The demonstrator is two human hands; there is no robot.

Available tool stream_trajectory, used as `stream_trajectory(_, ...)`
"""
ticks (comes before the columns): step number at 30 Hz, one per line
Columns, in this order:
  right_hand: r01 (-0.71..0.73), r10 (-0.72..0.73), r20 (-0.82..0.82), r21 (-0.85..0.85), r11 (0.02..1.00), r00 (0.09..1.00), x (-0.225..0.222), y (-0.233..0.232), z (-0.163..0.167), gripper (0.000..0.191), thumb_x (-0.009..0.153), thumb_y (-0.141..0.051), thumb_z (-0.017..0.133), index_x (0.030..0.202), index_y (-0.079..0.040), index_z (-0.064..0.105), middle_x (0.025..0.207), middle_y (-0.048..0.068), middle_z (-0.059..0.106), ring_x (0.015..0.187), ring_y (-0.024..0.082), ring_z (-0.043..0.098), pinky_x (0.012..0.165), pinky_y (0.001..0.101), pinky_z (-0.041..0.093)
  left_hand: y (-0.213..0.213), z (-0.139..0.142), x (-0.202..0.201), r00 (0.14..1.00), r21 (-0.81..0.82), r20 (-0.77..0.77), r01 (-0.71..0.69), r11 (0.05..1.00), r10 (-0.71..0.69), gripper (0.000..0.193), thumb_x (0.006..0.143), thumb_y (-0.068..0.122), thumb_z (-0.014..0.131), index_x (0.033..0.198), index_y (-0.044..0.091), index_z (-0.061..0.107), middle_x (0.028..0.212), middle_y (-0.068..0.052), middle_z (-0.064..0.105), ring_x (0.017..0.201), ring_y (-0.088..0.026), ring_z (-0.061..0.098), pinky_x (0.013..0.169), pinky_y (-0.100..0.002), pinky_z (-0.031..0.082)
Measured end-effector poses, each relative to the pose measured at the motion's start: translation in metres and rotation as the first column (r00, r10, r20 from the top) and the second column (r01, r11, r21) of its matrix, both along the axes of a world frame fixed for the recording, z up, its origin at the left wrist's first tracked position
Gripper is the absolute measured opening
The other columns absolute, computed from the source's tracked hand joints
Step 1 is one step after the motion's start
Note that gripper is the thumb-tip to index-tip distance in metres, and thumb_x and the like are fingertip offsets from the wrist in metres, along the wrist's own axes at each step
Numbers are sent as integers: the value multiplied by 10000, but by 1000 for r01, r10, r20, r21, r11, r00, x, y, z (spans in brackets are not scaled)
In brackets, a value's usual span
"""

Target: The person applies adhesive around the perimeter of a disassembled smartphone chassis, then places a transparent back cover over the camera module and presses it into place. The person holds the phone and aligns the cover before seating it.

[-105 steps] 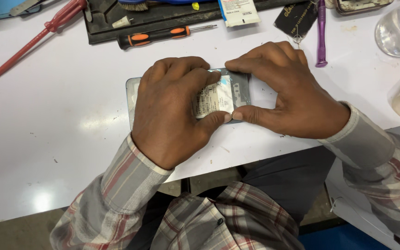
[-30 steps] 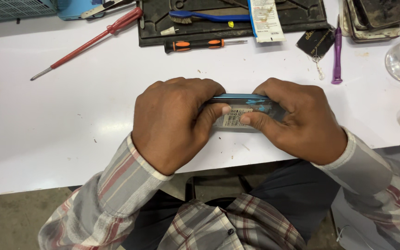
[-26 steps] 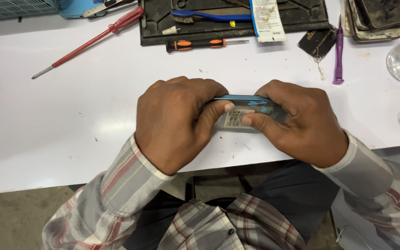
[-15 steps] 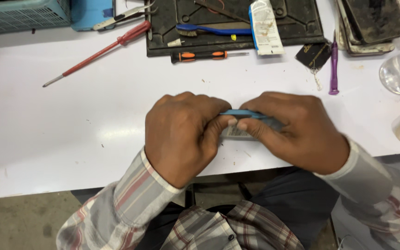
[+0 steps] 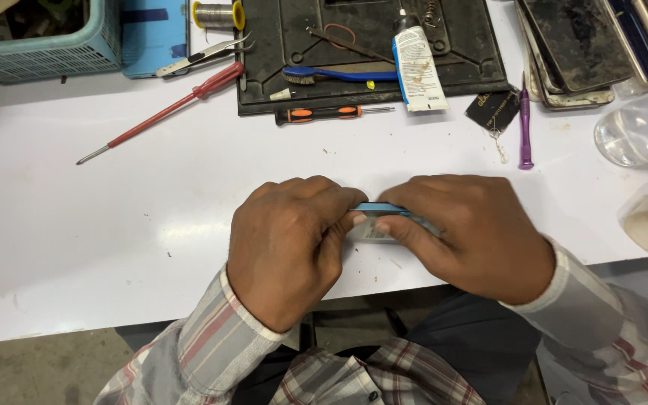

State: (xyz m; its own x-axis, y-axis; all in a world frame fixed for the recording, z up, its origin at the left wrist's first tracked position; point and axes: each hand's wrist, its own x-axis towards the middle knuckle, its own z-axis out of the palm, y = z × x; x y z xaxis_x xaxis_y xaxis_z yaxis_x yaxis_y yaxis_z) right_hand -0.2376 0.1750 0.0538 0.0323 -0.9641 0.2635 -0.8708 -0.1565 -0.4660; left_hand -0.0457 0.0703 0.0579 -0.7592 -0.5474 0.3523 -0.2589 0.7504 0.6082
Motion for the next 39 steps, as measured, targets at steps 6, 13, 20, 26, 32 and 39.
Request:
stream_trajectory(6,-36,38,26,-68,997,999,1,-2,-4,201,898,-239,731,976,-55,754,726,90,716,609,259,686,554,366,506,-6,-4,7,1000,75,18,-19,997,17,165,862,197,753,993,103,790,818,-50,740,696,-238,695,603,-369,519)
stream_trajectory(13,-7,12,104,-47,999,995,-5,-6,-13,207,897,-252,747,957,-56,774,755,89,747,590,224,706,523,334,515,-25,-18,17,994,591,-75,-16,807,75,168,871,169,777,957,27,755,746,-68,780,644,-96,703,579,-249,565)
stream_trajectory(20,27,-25,134,-11,1000,991,-7,-8,-15,221,875,-250,765,953,-43,775,757,101,751,556,202,693,501,321,514,-27,-35,16,989,595,-120,6,804,81,168,883,159,775,958,10,762,741,-43,765,635,-82,679,575,-232,552)
stream_trajectory(26,36,-36,153,7,999,988,-8,-7,-15,207,883,-237,761,954,-43,773,757,98,751,566,194,707,490,305,521,-26,-41,14,978,644,-199,88,760,56,183,932,171,734,1016,8,736,748,-20,731,651,-60,635,576,-222,521)
stream_trajectory(32,37,-31,137,-41,999,990,-5,-3,-15,209,885,-230,763,956,-33,765,775,108,749,589,206,706,506,310,512,-22,-37,15,982,580,-178,54,813,61,205,924,194,744,1020,14,753,776,-38,733,631,-68,621,540,-230,482)
stream_trajectory(39,44,-36,121,-70,997,992,-4,-1,-16,232,886,-227,766,972,-11,756,790,126,745,602,216,709,508,314,506,-14,-33,9,975,390,-207,11,921,76,179,880,188,771,964,30,772,845,-43,717,646,-87,660,542,-237,484)
